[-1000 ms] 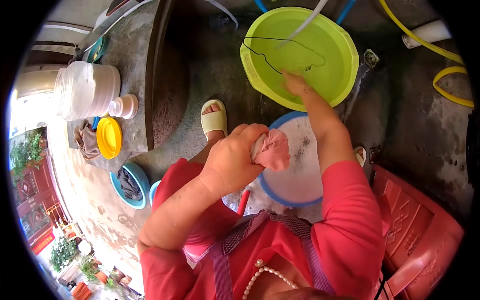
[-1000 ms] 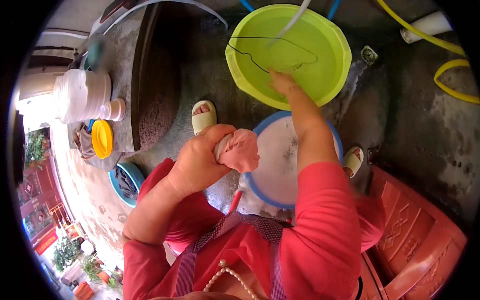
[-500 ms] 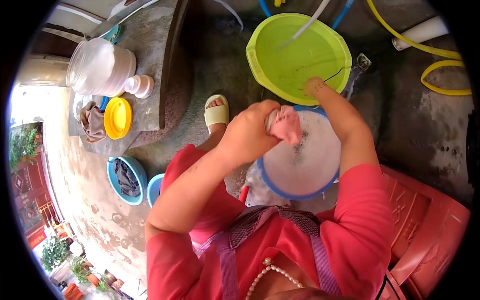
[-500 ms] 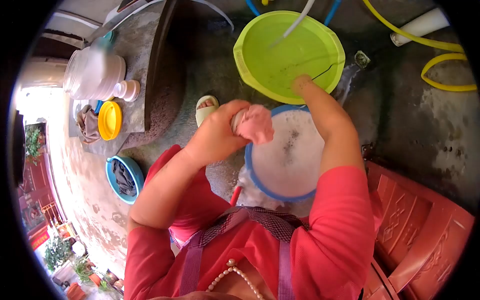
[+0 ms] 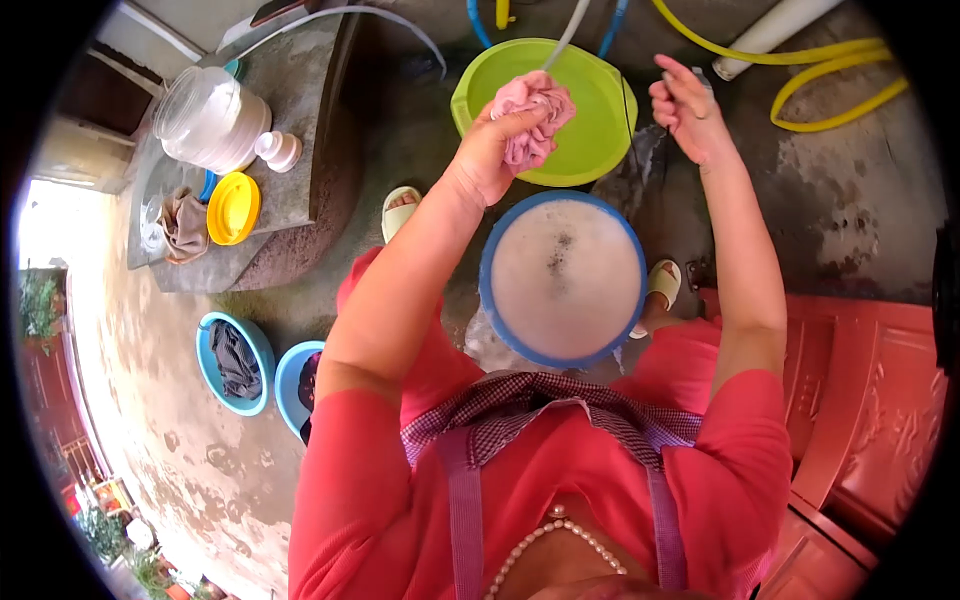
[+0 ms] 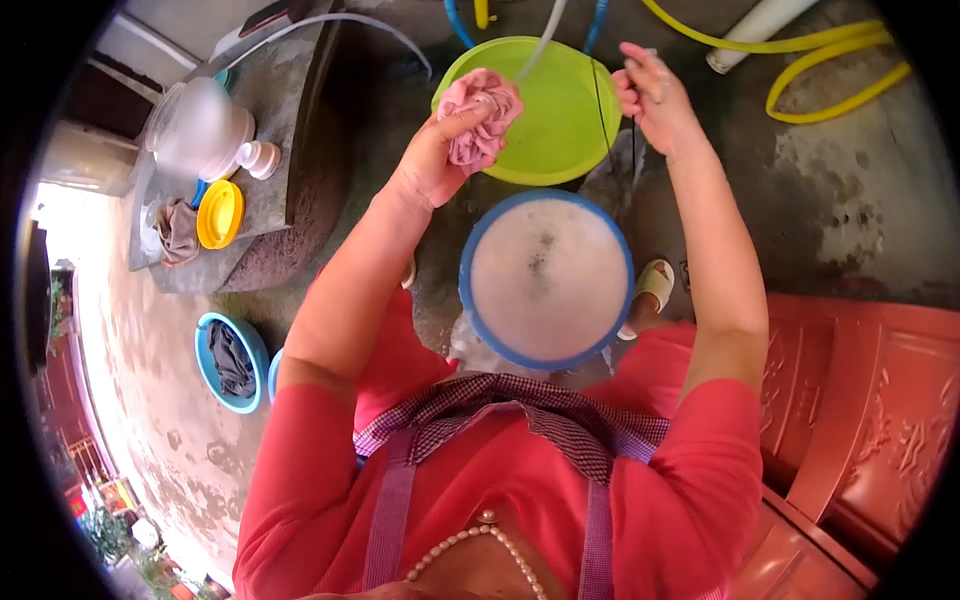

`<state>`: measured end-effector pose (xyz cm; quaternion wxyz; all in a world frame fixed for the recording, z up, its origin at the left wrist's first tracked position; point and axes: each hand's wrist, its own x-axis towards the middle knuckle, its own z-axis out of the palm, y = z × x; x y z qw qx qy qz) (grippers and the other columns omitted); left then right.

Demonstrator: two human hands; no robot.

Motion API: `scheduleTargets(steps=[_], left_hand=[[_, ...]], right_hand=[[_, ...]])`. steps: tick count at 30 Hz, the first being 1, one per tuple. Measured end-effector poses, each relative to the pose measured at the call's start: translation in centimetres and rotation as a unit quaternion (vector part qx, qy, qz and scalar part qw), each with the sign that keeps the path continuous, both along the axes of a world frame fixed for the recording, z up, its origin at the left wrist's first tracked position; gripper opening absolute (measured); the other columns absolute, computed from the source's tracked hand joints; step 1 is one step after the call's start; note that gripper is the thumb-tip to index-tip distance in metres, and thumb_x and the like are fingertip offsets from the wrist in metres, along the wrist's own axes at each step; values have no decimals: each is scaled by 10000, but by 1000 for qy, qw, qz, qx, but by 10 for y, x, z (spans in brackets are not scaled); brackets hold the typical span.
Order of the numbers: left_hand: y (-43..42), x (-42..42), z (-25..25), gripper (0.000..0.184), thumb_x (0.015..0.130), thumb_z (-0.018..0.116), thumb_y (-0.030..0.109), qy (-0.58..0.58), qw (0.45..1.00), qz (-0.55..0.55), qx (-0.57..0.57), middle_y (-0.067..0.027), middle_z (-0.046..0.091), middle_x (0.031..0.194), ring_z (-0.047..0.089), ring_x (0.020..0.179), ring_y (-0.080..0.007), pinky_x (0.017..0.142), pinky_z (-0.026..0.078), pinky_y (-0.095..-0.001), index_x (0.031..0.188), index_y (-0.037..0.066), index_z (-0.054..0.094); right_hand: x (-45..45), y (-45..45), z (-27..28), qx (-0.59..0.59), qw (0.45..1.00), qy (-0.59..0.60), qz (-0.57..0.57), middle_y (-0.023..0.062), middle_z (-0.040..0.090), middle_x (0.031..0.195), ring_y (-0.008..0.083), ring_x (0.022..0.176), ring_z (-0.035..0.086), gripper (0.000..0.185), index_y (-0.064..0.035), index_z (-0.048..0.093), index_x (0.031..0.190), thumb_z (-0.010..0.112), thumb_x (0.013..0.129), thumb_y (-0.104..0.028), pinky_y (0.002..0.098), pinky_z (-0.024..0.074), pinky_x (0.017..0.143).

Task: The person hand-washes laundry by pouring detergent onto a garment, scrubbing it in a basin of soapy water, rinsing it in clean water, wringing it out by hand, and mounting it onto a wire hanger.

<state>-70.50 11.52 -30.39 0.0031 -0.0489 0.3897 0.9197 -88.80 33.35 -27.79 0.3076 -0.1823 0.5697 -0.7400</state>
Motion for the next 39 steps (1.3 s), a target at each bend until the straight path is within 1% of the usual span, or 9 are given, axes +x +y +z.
scheduleTargets(steps=[2, 6, 12, 16, 20, 21, 30, 38, 39], left_hand=[[17, -5, 3, 402, 820, 604, 237, 13, 999, -3, 44, -45, 569, 1013, 578, 874, -213, 768, 462, -332, 1179, 169, 436], [34, -26, -10, 393, 850, 569, 292, 30, 993, -32, 114, -50, 552, 1127, 550, 1014, -226, 844, 440, -361, 1194, 138, 458], [60, -32, -3, 440, 877, 513, 384, -9, 992, -26, 121, -49, 543, 1174, 524, 1068, -198, 914, 407, -335, 1206, 94, 469], [79, -27, 1, 502, 874, 521, 411, 36, 995, -87, 45, -50, 528, 1190, 506, 1098, -174, 936, 386, -306, 1223, 57, 451], [98, -27, -7, 478, 882, 510, 388, 63, 987, -142, 34, -62, 508, 1201, 483, 1113, -162, 934, 385, -311, 1209, 45, 450], [99, -29, -9, 463, 886, 507, 373, 72, 987, -135, 41, -67, 505, 1203, 482, 1115, -161, 934, 385, -314, 1204, 41, 451], [58, -55, -25, 276, 890, 499, 285, -91, 994, 52, 39, -42, 560, 1093, 537, 981, -172, 812, 453, -367, 1128, 145, 496], [30, -59, -66, 234, 883, 454, 236, -243, 967, 50, 65, -80, 544, 974, 528, 803, -238, 701, 449, -391, 1069, 96, 480], [32, -55, -60, 223, 883, 460, 217, -250, 965, 74, 2, -74, 556, 973, 537, 822, -229, 702, 450, -376, 1064, 90, 485]], right_hand=[[25, 0, 11, 100, 994, 34, -24, 13, 476, 761, 81, 644, 403, 306, -45, 441, 1191, 474, 903, -144, 204, 328, 535], [70, 11, 24, -30, 993, -63, 92, 23, 521, 878, 79, 735, 449, 328, -28, 509, 1193, 473, 872, -85, 182, 368, 594], [109, 29, -2, 32, 999, 32, -21, 9, 504, 996, 35, 739, 421, 389, -25, 490, 1217, 563, 850, -129, 158, 345, 577], [115, 42, -23, 117, 988, 8, -100, -29, 525, 850, 13, 663, 392, 308, -22, 579, 1067, 625, 839, -225, 163, 320, 533], [123, 46, -39, 56, 978, 142, -142, -62, 533, 754, -5, 581, 389, 245, -64, 607, 979, 607, 844, -268, 172, 283, 464], [115, 55, -45, 77, 985, 63, -141, -70, 531, 732, 1, 574, 405, 167, -90, 609, 935, 588, 845, -229, 168, 309, 479], [67, 60, 41, -94, 934, 32, -343, -56, 504, 654, 31, 520, 395, 254, -113, 574, 828, 436, 922, -305, 195, 273, 431], [37, 67, 128, -31, 955, 208, -208, -55, 516, 741, 10, 552, 380, 249, -86, 578, 963, 517, 895, -318, 173, 243, 432], [54, 51, 149, -22, 951, 180, -250, 27, 573, 669, 88, 501, 498, 212, -36, 584, 980, 479, 903, -203, 194, 320, 356]])
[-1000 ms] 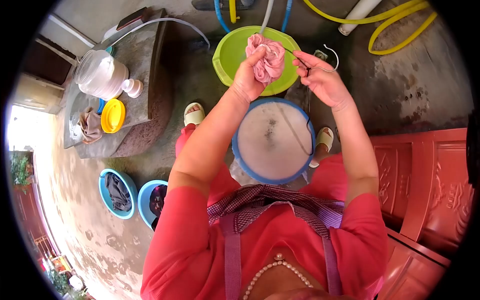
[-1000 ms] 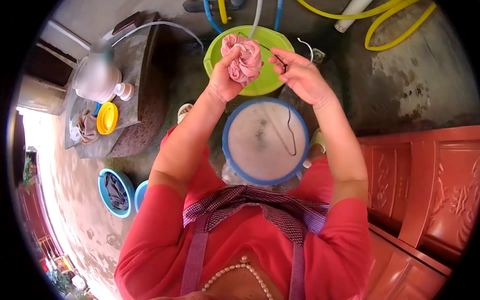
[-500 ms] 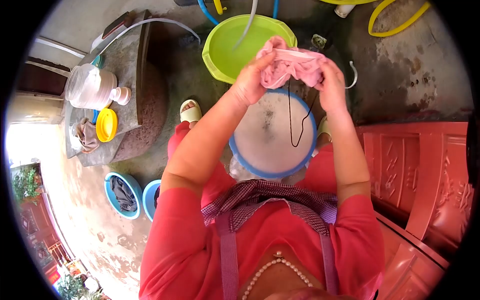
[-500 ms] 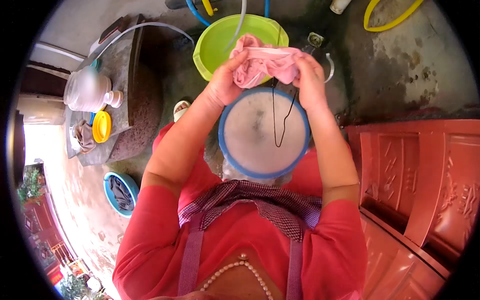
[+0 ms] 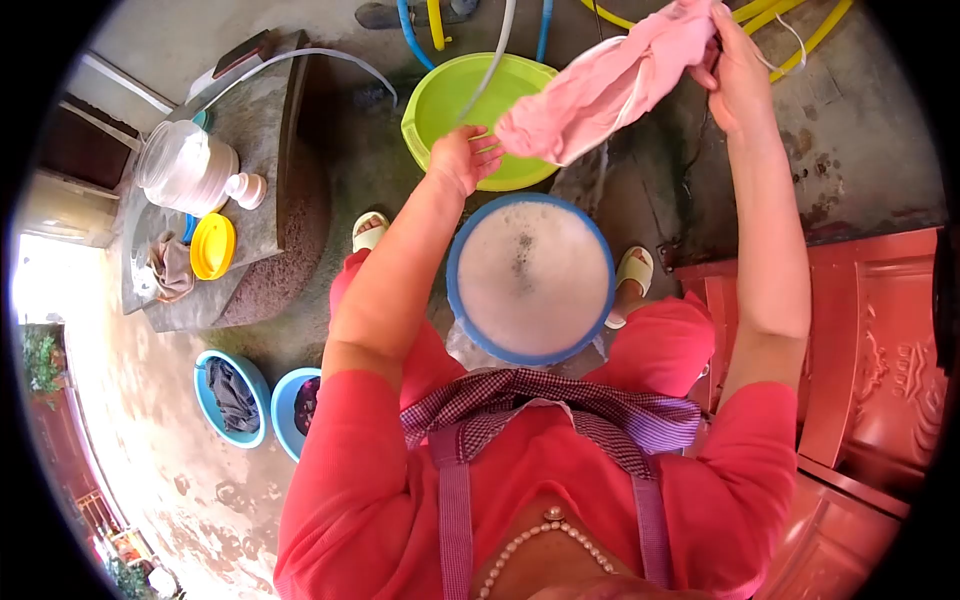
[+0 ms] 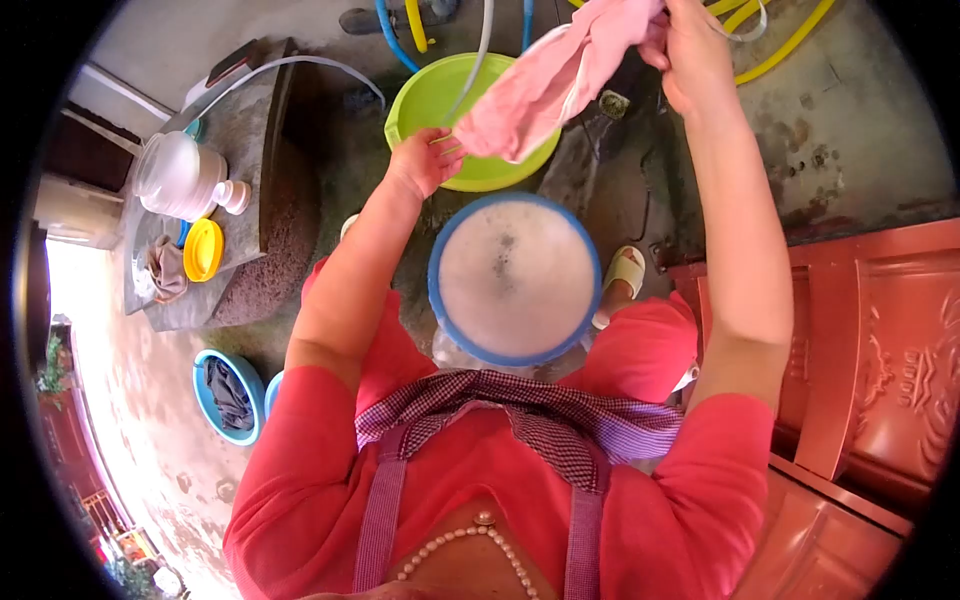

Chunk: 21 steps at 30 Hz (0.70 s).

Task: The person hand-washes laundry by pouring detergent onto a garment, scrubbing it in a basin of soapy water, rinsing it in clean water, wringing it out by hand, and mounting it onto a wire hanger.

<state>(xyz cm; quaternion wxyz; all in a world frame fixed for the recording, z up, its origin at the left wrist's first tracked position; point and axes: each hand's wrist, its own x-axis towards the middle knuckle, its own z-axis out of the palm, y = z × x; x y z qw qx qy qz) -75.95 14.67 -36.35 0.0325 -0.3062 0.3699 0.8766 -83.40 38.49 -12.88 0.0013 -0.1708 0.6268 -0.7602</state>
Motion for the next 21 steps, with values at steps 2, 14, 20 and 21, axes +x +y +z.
scheduleTargets(steps=[2, 14, 20, 21], left_hand=[[11, 16, 15, 202, 882, 470, 180, -25, 991, 16, -131, -63, 581, 971, 555, 861, -212, 705, 453, -345, 1054, 76, 494], [63, 32, 143, 319, 820, 638, 206, 360, 796, -127, -470, -69, 615, 900, 579, 793, -121, 703, 467, -273, 1055, 13, 540], [30, 28, 156, 319, 892, 540, 274, 343, 841, -209, -362, -74, 607, 908, 594, 818, -144, 759, 479, -277, 1027, -15, 554], [29, 28, 155, 320, 898, 528, 264, 337, 869, -190, -308, -78, 604, 923, 591, 839, -147, 767, 478, -278, 1065, -9, 537]], right_hand=[[-5, -12, 9, 31, 999, -19, 28, 12, 565, 663, 72, 477, 472, 238, -61, 606, 942, 462, 919, -249, 191, 254, 333], [18, -55, 37, 166, 981, 10, 101, -1, 555, 607, 53, 437, 432, 216, -80, 614, 833, 502, 896, -253, 184, 249, 346], [-4, -34, 41, 87, 994, 19, 69, 27, 585, 662, 65, 461, 440, 173, -60, 600, 800, 467, 848, -160, 182, 261, 344], [2, -29, 46, 85, 993, 15, 87, 27, 586, 665, 65, 462, 439, 181, -59, 599, 805, 462, 850, -169, 183, 257, 343]])
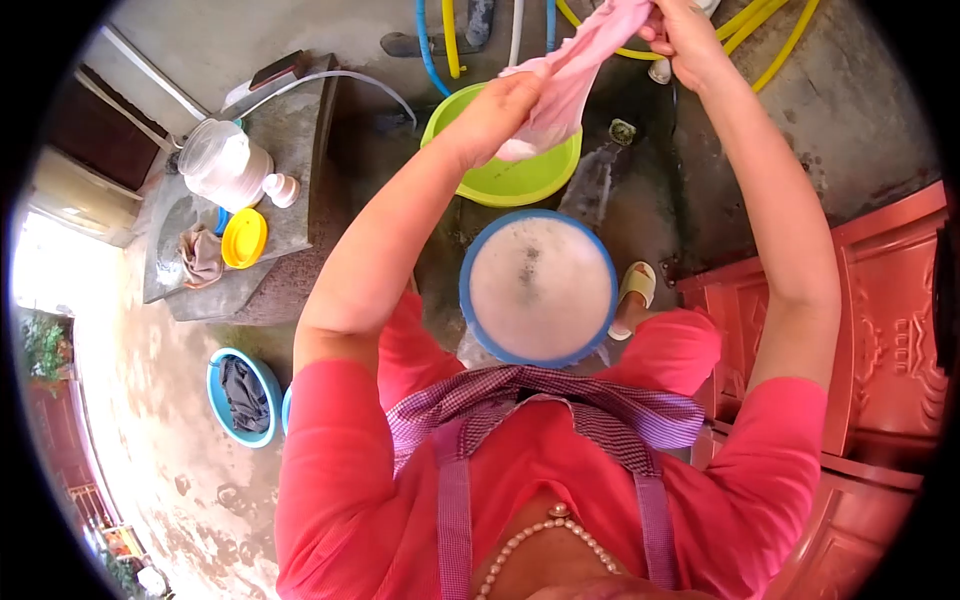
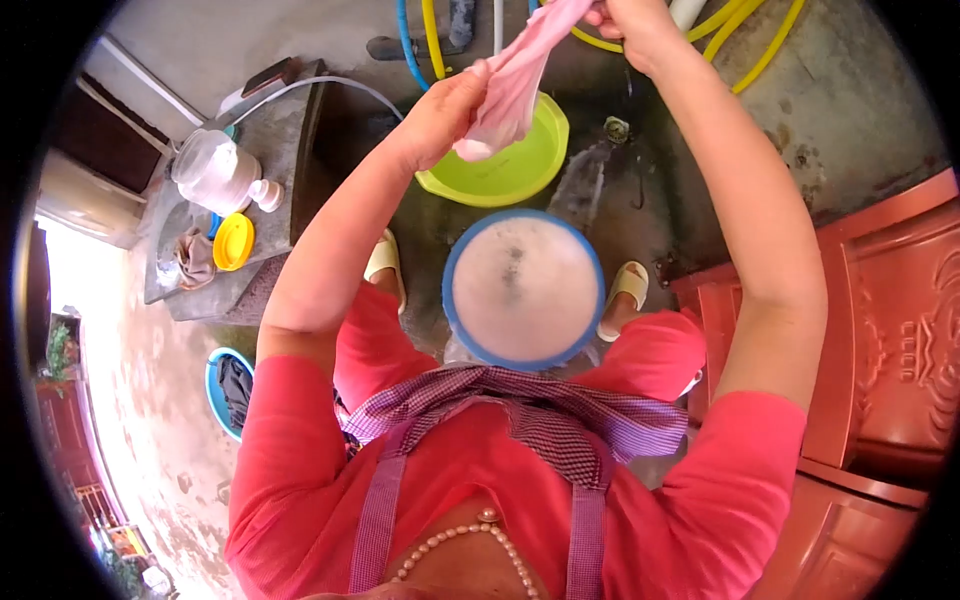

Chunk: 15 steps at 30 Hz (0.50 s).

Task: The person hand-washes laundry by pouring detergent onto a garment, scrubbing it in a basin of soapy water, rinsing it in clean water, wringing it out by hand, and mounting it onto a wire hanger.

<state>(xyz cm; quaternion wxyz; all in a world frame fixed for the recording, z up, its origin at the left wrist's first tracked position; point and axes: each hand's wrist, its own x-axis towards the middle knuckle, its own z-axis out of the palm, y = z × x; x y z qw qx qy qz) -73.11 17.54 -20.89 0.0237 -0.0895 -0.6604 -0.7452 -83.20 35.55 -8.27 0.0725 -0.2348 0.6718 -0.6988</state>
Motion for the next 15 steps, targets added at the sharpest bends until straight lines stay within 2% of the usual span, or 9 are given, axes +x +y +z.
scheduleTargets(steps=[2, 3, 6, 7, 10, 11, 14, 15], left_hand=[[-2, 2, -5, 334, 910, 505, 244, -37, 991, 15, 127, -86, 597, 952, 583, 883, -151, 782, 476, -281, 1141, 3, 503], [1, -1, -4, 374, 892, 533, 232, -51, 996, 54, 55, -101, 591, 981, 576, 894, -157, 774, 475, -296, 1206, 40, 463], [17, -4, -3, 386, 870, 558, 211, -67, 983, 102, -137, -115, 592, 994, 575, 890, -167, 770, 472, -317, 1218, 77, 461], [23, -8, -5, 349, 837, 577, 168, -40, 985, 99, -139, -98, 614, 953, 584, 848, -157, 743, 473, -315, 1164, 63, 516], [33, -18, 2, 302, 755, 634, 211, 60, 929, 178, -318, -118, 647, 814, 626, 763, -245, 715, 487, -329, 1024, 75, 617], [35, -24, -1, 236, 739, 629, 201, 107, 912, 232, -320, -119, 651, 781, 631, 744, -266, 710, 493, -340, 911, 43, 654], [20, -34, -10, 225, 756, 627, 209, 108, 935, 249, -228, -125, 652, 784, 630, 731, -245, 710, 491, -328, 904, 42, 657], [14, -35, -9, 206, 789, 631, 179, 82, 948, 239, -194, -97, 659, 789, 622, 703, -189, 681, 489, -294, 922, 22, 647]], right_hand=[[6, 6, 5, 3, 999, -12, 41, 27, 587, 671, 65, 465, 437, 199, -58, 599, 813, 453, 852, -187, 183, 251, 341], [6, 8, 6, 14, 995, 2, 102, 19, 584, 666, 62, 463, 434, 214, -62, 594, 820, 443, 860, -208, 179, 236, 338], [12, 3, 3, 36, 992, -27, 115, 7, 572, 651, 58, 462, 431, 214, -72, 592, 820, 444, 867, -219, 175, 223, 338], [12, 1, 0, 43, 992, -44, 113, -10, 550, 630, 52, 463, 423, 219, -85, 587, 805, 443, 875, -233, 171, 219, 344], [22, 0, 3, 64, 989, -39, 126, -25, 530, 619, 48, 460, 412, 221, -97, 583, 788, 441, 882, -238, 173, 220, 349], [26, 2, 3, 57, 990, -24, 124, -28, 531, 627, 43, 462, 407, 231, -105, 580, 779, 439, 889, -251, 171, 224, 358], [22, 13, -1, 36, 988, -48, 139, -25, 534, 636, 43, 466, 409, 250, -103, 585, 786, 440, 897, -273, 172, 232, 365], [18, 18, -5, 60, 989, -15, 138, -23, 547, 653, 45, 473, 415, 270, -94, 592, 800, 443, 902, -295, 179, 239, 367]])
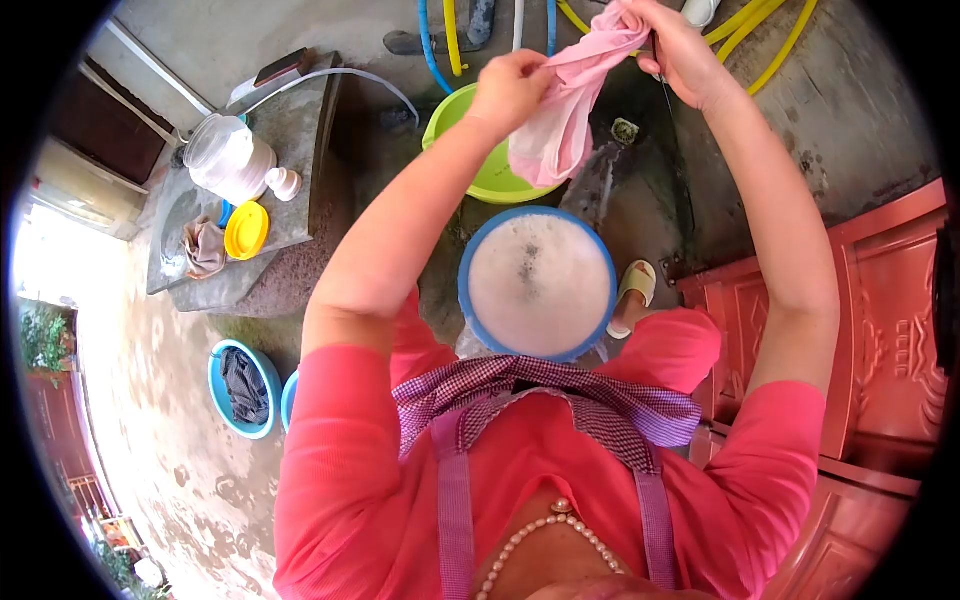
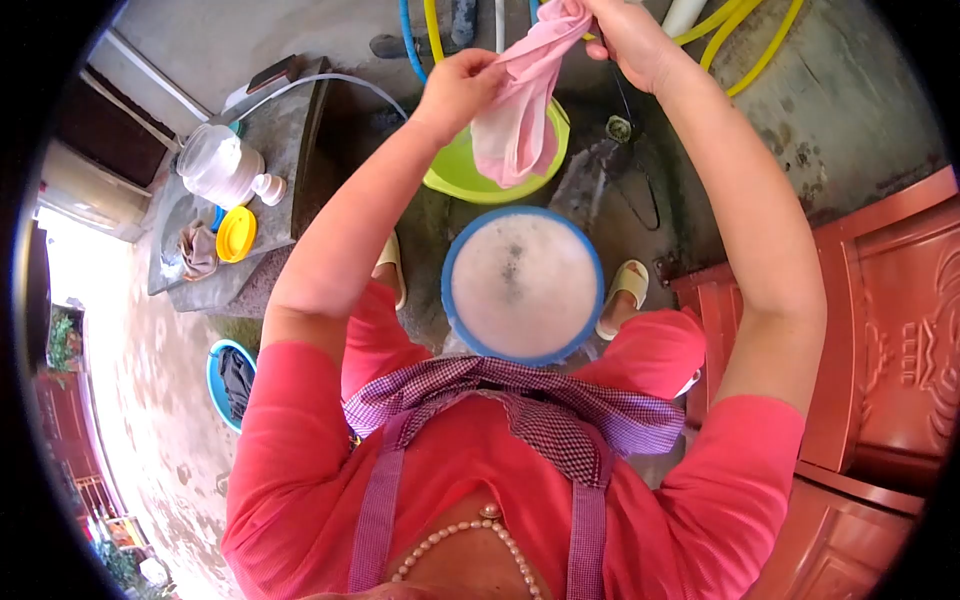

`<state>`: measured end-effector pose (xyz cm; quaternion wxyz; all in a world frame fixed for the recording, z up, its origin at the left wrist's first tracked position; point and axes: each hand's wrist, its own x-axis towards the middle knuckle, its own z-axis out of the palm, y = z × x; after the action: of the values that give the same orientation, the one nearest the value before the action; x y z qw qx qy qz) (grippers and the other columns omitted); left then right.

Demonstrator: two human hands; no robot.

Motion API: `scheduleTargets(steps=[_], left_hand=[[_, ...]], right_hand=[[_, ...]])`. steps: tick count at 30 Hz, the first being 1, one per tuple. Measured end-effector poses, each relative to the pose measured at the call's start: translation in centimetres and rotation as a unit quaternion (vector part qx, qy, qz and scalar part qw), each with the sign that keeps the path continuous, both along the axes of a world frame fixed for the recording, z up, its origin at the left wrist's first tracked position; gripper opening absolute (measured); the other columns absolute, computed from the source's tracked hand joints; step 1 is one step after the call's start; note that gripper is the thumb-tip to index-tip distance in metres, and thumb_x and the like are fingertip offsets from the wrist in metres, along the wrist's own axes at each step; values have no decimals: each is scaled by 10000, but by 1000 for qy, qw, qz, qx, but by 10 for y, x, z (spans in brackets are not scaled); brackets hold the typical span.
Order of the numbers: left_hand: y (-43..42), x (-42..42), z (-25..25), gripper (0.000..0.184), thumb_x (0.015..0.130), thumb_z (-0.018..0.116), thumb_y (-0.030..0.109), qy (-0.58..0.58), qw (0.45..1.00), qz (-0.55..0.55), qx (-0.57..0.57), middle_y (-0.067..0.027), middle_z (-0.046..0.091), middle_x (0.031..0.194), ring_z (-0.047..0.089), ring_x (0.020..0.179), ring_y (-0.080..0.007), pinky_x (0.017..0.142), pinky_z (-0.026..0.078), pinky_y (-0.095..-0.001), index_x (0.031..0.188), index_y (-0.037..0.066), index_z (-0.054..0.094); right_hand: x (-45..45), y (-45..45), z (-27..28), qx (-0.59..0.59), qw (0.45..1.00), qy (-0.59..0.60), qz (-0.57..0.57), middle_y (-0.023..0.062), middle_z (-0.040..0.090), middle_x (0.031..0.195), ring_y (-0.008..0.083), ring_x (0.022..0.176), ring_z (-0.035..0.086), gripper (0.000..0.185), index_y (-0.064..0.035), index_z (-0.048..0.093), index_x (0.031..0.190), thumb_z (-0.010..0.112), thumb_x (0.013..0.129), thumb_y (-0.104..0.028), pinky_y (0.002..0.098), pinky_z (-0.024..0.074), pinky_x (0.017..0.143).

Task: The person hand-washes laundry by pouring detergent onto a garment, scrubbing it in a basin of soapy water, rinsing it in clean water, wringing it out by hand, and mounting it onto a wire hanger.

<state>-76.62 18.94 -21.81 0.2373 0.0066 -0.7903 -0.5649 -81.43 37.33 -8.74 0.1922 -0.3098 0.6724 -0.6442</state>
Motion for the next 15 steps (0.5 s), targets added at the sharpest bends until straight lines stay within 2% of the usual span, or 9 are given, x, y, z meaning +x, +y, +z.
scheduleTargets(steps=[3, 4, 5, 7, 10, 12, 13, 14, 15], left_hand=[[-12, 20, 31, 205, 847, 605, 149, 17, 993, -57, 106, -43, 641, 862, 576, 771, -100, 704, 461, -237, 973, -13, 621], [-18, 20, 38, 200, 842, 612, 133, 14, 987, -80, 136, -49, 635, 877, 581, 789, -110, 723, 463, -244, 972, -19, 617], [-22, 19, 45, 165, 825, 632, 133, 5, 979, -87, 182, -43, 626, 823, 585, 756, -116, 735, 469, -243, 908, -9, 611], [-28, 27, 66, 127, 815, 626, 137, -35, 973, -129, 189, -29, 596, 746, 578, 709, -122, 701, 485, -265, 830, 15, 591], [-20, 34, 87, 225, 802, 591, 197, -49, 981, -64, 177, -52, 495, 507, 504, 506, -122, 465, 417, -268, 619, 102, 500], [-24, 44, 96, 179, 742, 641, 144, -42, 998, 32, -25, -70, 544, 550, 537, 556, -123, 507, 442, -289, 622, 71, 529], [-27, 48, 100, 162, 712, 666, 117, -37, 988, 79, -126, -78, 569, 572, 553, 581, -123, 528, 455, -299, 623, 56, 544], [-29, 48, 102, 186, 716, 639, 161, -31, 985, 119, -123, -94, 596, 608, 575, 600, -160, 548, 463, -341, 626, 23, 552], [-31, 49, 106, 187, 722, 634, 167, -12, 980, 140, -140, -97, 599, 611, 579, 599, -173, 554, 465, -344, 639, 18, 557]], right_hand=[[-1, 12, -15, 100, 990, 100, -16, -68, 492, 721, 0, 559, 367, 226, -98, 576, 940, 610, 846, -300, 165, 241, 433], [-8, 15, -22, 129, 988, 90, -6, -71, 480, 720, -4, 573, 364, 228, -112, 571, 917, 679, 794, -271, 154, 239, 432], [-12, 18, -28, 132, 988, 75, 2, -69, 490, 720, -2, 584, 378, 237, -103, 575, 921, 684, 785, -264, 155, 253, 435], [-16, 22, -34, 138, 989, 45, 19, -63, 509, 721, 3, 605, 405, 257, -86, 582, 931, 693, 767, -251, 158, 281, 440], [-24, 28, -42, 149, 987, 54, -39, -67, 472, 695, 1, 565, 375, 197, -112, 564, 891, 684, 777, -219, 142, 256, 424], [-33, 34, -47, 168, 980, 62, -81, -71, 464, 690, -1, 544, 356, 176, -126, 552, 870, 673, 787, -223, 138, 240, 419], [-36, 37, -48, 180, 977, 65, -96, -75, 459, 685, 1, 541, 354, 168, -133, 549, 853, 669, 789, -232, 141, 236, 421], [-38, 39, -50, 192, 973, 68, -111, -80, 454, 679, 2, 539, 351, 162, -140, 546, 836, 665, 790, -241, 144, 232, 423], [-36, 39, -52, 194, 971, 89, -108, -77, 457, 669, 6, 550, 360, 170, -132, 550, 817, 667, 785, -251, 149, 242, 432]])
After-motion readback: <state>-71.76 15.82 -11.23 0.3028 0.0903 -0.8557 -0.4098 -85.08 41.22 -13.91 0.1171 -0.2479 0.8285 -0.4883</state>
